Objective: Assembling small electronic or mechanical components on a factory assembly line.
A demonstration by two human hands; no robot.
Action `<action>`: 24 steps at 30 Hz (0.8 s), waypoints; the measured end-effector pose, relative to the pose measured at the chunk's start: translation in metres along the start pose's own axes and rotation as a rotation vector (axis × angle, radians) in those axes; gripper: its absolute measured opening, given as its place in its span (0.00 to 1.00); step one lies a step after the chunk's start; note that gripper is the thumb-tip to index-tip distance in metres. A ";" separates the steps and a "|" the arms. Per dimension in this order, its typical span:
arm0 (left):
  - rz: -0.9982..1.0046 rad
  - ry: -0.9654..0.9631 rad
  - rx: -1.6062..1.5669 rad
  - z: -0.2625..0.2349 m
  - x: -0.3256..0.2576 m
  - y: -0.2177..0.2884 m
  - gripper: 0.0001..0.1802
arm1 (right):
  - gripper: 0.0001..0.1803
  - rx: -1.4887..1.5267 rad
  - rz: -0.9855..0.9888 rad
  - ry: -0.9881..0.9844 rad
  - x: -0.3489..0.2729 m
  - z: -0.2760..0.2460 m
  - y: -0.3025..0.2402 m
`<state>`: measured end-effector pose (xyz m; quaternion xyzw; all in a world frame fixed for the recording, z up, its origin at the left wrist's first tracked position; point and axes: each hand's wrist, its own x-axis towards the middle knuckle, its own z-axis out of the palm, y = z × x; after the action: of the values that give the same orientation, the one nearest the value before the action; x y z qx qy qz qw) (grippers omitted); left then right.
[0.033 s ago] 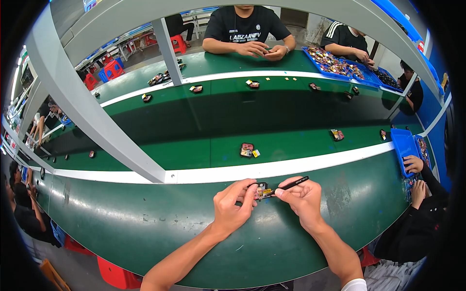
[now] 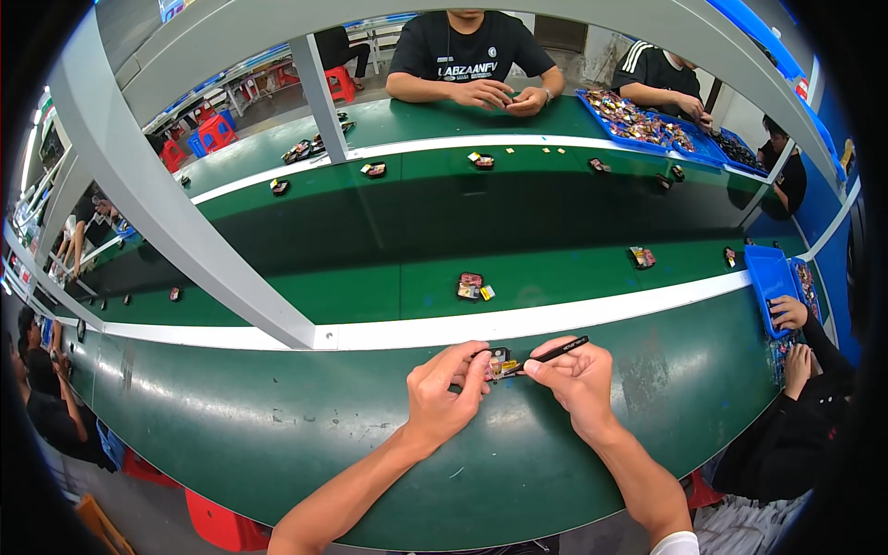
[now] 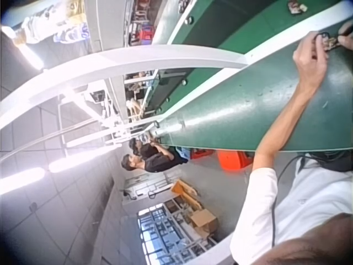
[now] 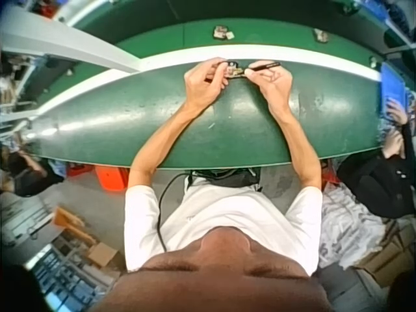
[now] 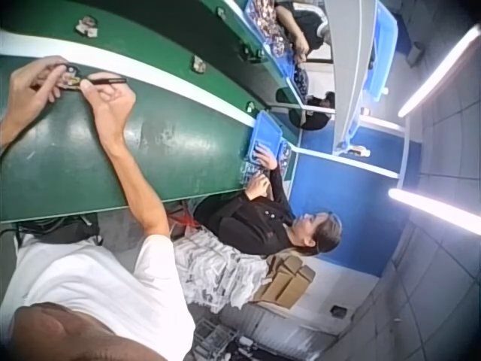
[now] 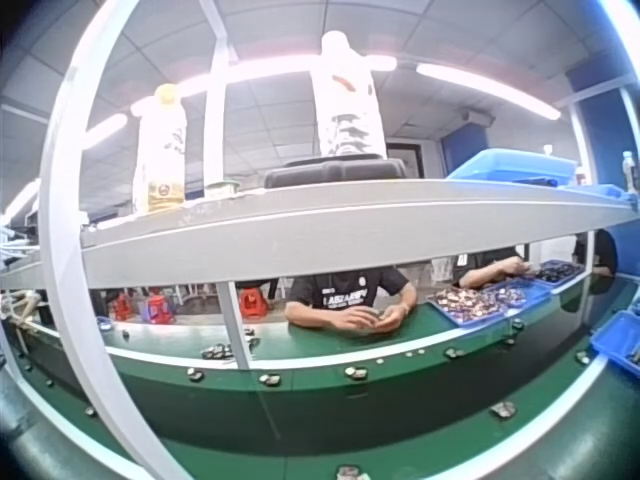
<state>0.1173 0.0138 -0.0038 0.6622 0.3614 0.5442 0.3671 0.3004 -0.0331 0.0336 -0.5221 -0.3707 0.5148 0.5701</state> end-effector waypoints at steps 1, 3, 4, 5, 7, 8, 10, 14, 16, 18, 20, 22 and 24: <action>0.001 0.000 0.000 0.000 0.000 0.000 0.09 | 0.09 0.000 -0.001 0.000 0.000 0.000 0.000; -0.013 -0.005 0.017 0.000 0.000 0.001 0.08 | 0.09 -0.006 -0.024 0.003 0.000 0.001 0.001; -0.014 -0.005 0.017 0.000 0.000 0.000 0.08 | 0.09 -0.006 -0.024 0.002 0.000 0.000 0.001; -0.004 -0.012 0.034 0.000 0.000 0.000 0.08 | 0.09 -0.012 0.002 0.011 0.000 0.001 0.000; 0.005 -0.019 0.053 -0.001 0.001 -0.001 0.07 | 0.09 -0.018 0.027 0.018 0.002 0.001 -0.001; 0.019 -0.015 0.070 -0.001 0.001 -0.001 0.07 | 0.09 -0.001 0.059 -0.001 0.003 0.000 -0.002; 0.034 -0.012 0.087 -0.001 0.002 -0.001 0.06 | 0.08 0.016 0.090 -0.018 0.003 0.000 -0.002; 0.107 -0.012 0.122 -0.001 0.002 -0.004 0.06 | 0.07 0.028 0.126 -0.024 0.004 0.000 -0.002; 0.130 -0.016 0.144 -0.002 0.002 -0.004 0.07 | 0.07 0.033 0.132 -0.028 0.004 0.000 -0.002; 0.118 -0.011 0.137 -0.003 0.002 -0.001 0.06 | 0.07 0.029 0.131 -0.036 0.004 0.000 0.000; 0.136 -0.007 0.144 -0.003 0.002 -0.001 0.07 | 0.07 0.030 0.128 -0.034 0.004 0.000 -0.001; 0.152 -0.007 0.142 -0.001 0.003 -0.005 0.07 | 0.07 0.028 0.126 -0.024 0.005 0.000 0.000; 0.192 -0.005 0.182 -0.001 0.002 -0.006 0.07 | 0.07 0.029 0.115 -0.012 0.004 0.000 0.000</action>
<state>0.1161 0.0187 -0.0074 0.7255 0.3433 0.5403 0.2528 0.3013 -0.0290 0.0328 -0.5313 -0.3361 0.5550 0.5448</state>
